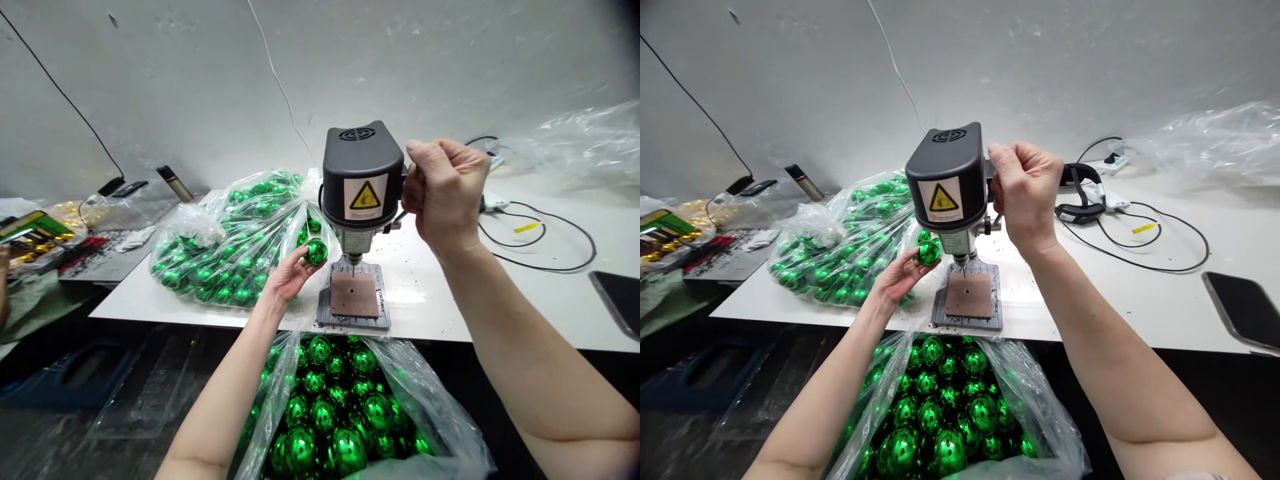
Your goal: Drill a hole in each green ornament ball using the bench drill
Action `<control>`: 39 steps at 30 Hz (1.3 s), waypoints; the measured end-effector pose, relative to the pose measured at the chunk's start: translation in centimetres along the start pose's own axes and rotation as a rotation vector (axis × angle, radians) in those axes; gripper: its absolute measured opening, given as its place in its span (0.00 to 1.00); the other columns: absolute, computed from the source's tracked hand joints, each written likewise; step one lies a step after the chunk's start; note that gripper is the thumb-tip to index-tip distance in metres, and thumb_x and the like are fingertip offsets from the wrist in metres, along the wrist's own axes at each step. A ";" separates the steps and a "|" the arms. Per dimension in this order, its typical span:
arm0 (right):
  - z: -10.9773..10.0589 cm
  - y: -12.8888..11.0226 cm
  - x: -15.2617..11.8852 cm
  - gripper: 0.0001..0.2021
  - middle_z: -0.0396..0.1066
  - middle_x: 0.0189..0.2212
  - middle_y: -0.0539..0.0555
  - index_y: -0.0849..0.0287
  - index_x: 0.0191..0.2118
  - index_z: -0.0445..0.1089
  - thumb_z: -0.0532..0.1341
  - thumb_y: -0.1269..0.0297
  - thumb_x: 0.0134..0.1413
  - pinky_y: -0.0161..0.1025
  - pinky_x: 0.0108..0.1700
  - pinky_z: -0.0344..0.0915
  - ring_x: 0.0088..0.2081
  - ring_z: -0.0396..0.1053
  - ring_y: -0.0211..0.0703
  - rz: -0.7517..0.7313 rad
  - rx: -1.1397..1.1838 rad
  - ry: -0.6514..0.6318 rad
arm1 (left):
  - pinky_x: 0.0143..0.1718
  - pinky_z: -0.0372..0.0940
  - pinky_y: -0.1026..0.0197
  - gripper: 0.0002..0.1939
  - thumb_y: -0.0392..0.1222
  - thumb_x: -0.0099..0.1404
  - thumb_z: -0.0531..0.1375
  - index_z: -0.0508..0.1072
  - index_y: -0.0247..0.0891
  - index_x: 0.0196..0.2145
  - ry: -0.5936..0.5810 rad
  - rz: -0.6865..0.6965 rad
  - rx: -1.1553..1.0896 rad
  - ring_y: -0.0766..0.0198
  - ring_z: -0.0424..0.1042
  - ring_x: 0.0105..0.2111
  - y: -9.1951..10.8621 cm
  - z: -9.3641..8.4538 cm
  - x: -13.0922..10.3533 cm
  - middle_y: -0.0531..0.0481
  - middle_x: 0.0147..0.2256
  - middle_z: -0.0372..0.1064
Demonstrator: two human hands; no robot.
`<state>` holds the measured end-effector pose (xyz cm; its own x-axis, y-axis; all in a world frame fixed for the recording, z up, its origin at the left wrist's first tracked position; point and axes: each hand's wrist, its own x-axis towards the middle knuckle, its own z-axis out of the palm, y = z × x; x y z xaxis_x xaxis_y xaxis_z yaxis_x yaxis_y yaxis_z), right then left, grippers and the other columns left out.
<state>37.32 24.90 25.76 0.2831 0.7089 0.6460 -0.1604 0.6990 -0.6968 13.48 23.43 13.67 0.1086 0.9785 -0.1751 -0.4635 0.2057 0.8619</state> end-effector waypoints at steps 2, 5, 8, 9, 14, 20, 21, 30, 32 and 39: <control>-0.2 0.2 0.2 0.23 0.51 0.12 0.44 0.56 0.18 0.52 0.63 0.64 0.59 0.35 0.13 0.44 0.12 0.48 0.30 -0.006 -0.019 -0.033 | 0.58 0.68 0.46 0.15 0.40 0.57 0.67 0.71 0.35 0.42 -0.009 -0.003 -0.001 0.56 0.75 0.48 -1.0 0.3 -0.6 0.42 0.45 0.74; -0.2 0.4 0.3 0.25 0.50 0.12 0.44 0.55 0.18 0.50 0.64 0.60 0.60 0.35 0.13 0.44 0.12 0.47 0.29 -0.024 -0.030 -0.054 | 0.55 0.69 0.45 0.20 0.41 0.56 0.69 0.69 0.38 0.45 0.010 0.038 0.061 0.57 0.76 0.45 -2.8 0.4 -1.1 0.45 0.44 0.74; 0.0 0.3 0.3 0.27 0.48 0.11 0.43 0.54 0.18 0.48 0.66 0.56 0.58 0.35 0.12 0.41 0.12 0.46 0.29 -0.032 -0.005 -0.022 | 0.50 0.70 0.49 0.28 0.43 0.53 0.72 0.67 0.41 0.49 0.025 0.094 0.186 0.59 0.76 0.42 -4.5 0.3 -1.3 0.48 0.43 0.74; 0.0 0.3 0.3 0.28 0.48 0.11 0.43 0.54 0.17 0.48 0.66 0.55 0.57 0.35 0.12 0.41 0.12 0.46 0.29 -0.032 -0.004 -0.013 | 0.49 0.70 0.51 0.29 0.44 0.52 0.72 0.67 0.41 0.50 0.019 0.105 0.225 0.60 0.76 0.42 -5.0 0.3 -1.2 0.48 0.43 0.74; -0.2 0.5 0.5 0.27 0.51 0.12 0.44 0.54 0.19 0.50 0.65 0.50 0.58 0.36 0.16 0.47 0.14 0.48 0.30 -0.009 -0.079 -0.038 | 0.48 0.68 0.56 0.29 0.50 0.55 0.70 0.68 0.39 0.50 -0.017 0.145 0.350 0.62 0.75 0.41 -7.1 0.3 -0.7 0.47 0.42 0.75; -0.3 0.8 0.6 0.27 0.50 0.12 0.44 0.54 0.20 0.49 0.63 0.45 0.58 0.36 0.15 0.45 0.14 0.47 0.31 -0.021 -0.095 -0.053 | 0.49 0.67 0.56 0.27 0.48 0.55 0.71 0.69 0.37 0.49 -0.072 0.245 0.470 0.61 0.75 0.43 -8.4 -0.1 -0.1 0.45 0.43 0.76; -0.3 0.8 0.5 0.27 0.50 0.12 0.44 0.54 0.21 0.49 0.63 0.44 0.58 0.36 0.15 0.45 0.14 0.47 0.31 -0.030 -0.097 -0.059 | 0.49 0.67 0.56 0.27 0.48 0.55 0.71 0.70 0.37 0.49 -0.087 0.247 0.477 0.61 0.75 0.43 -8.6 -0.2 -0.1 0.45 0.43 0.76; -0.4 0.8 0.5 0.28 0.50 0.12 0.44 0.53 0.21 0.47 0.61 0.42 0.58 0.35 0.15 0.45 0.15 0.46 0.31 -0.038 -0.135 -0.078 | 0.54 0.68 0.49 0.33 0.44 0.52 0.72 0.70 0.36 0.54 -0.086 0.281 0.566 0.54 0.75 0.48 -9.9 0.4 0.1 0.40 0.48 0.75; -0.4 0.7 0.5 0.28 0.50 0.12 0.45 0.53 0.21 0.47 0.60 0.41 0.58 0.35 0.15 0.44 0.15 0.47 0.31 -0.033 -0.130 -0.073 | 0.55 0.67 0.48 0.33 0.44 0.53 0.72 0.69 0.36 0.55 -0.092 0.294 0.578 0.53 0.75 0.49 -10.2 0.7 0.0 0.40 0.49 0.74; -0.4 0.7 0.5 0.28 0.48 0.12 0.44 0.54 0.21 0.46 0.60 0.42 0.59 0.35 0.15 0.43 0.15 0.45 0.30 -0.063 -0.145 -0.097 | 0.54 0.68 0.50 0.29 0.43 0.53 0.72 0.68 0.37 0.51 -0.044 0.385 0.670 0.55 0.74 0.49 -11.4 1.3 -0.7 0.42 0.48 0.73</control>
<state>37.74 25.73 25.43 0.1945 0.6745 0.7122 -0.0049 0.7267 -0.6870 19.82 20.34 4.56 0.0894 0.9752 0.2023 0.1535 -0.2141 0.9647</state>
